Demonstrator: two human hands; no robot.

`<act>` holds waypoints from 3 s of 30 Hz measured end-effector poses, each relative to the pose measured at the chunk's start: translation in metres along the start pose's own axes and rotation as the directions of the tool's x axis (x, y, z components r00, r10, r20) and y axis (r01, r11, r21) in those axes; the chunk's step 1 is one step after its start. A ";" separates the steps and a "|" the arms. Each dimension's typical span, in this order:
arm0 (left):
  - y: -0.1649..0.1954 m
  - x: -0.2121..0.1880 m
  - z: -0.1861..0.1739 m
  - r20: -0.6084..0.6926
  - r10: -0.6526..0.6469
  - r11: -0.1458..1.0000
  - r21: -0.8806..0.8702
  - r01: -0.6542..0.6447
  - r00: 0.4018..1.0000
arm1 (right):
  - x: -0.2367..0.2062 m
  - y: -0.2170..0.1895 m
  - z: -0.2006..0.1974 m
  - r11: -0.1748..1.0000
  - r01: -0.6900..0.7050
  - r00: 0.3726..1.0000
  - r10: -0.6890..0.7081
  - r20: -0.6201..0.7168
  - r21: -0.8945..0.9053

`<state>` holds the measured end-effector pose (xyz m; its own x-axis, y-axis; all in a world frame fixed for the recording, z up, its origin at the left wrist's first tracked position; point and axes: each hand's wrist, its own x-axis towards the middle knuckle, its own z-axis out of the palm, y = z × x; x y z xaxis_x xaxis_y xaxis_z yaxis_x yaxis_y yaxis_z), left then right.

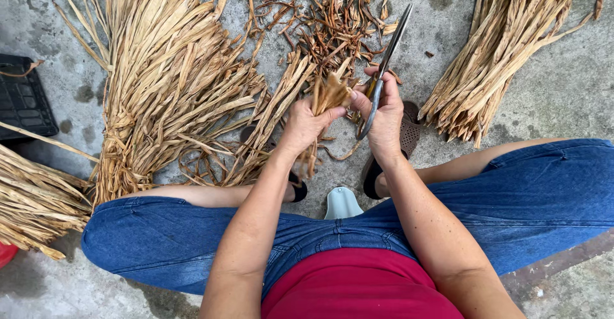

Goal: The person sits on a concrete floor and uses shears to trim and split dried plant stalks. They repeatedly pick up stalks, cut off ends, and split them into thinner strips, accumulating a pile of trimmed pieces on the floor.

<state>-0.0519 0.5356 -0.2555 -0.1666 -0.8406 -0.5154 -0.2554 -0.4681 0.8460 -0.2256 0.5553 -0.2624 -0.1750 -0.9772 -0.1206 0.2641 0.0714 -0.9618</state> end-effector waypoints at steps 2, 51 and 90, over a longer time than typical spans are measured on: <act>-0.008 0.003 0.004 -0.026 0.039 0.965 -0.259 -0.044 0.999 | -0.001 0.000 0.001 0.997 -0.043 0.999 0.042 0.025 0.058; -0.067 0.136 -0.010 -0.178 -0.260 0.892 0.333 0.307 0.949 | 0.029 0.038 0.011 0.944 -0.320 0.922 0.330 -0.201 0.082; -0.009 -0.005 -0.030 -0.083 -0.112 0.993 -0.039 0.109 0.990 | 0.017 0.029 -0.011 0.926 -0.225 0.973 0.228 0.028 0.301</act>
<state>-0.0203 0.5358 -0.2565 -0.0577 -0.8024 -0.5939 -0.2345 -0.5674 0.7894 -0.2315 0.5434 -0.2947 -0.0839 -0.9404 -0.3296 0.5700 0.2260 -0.7899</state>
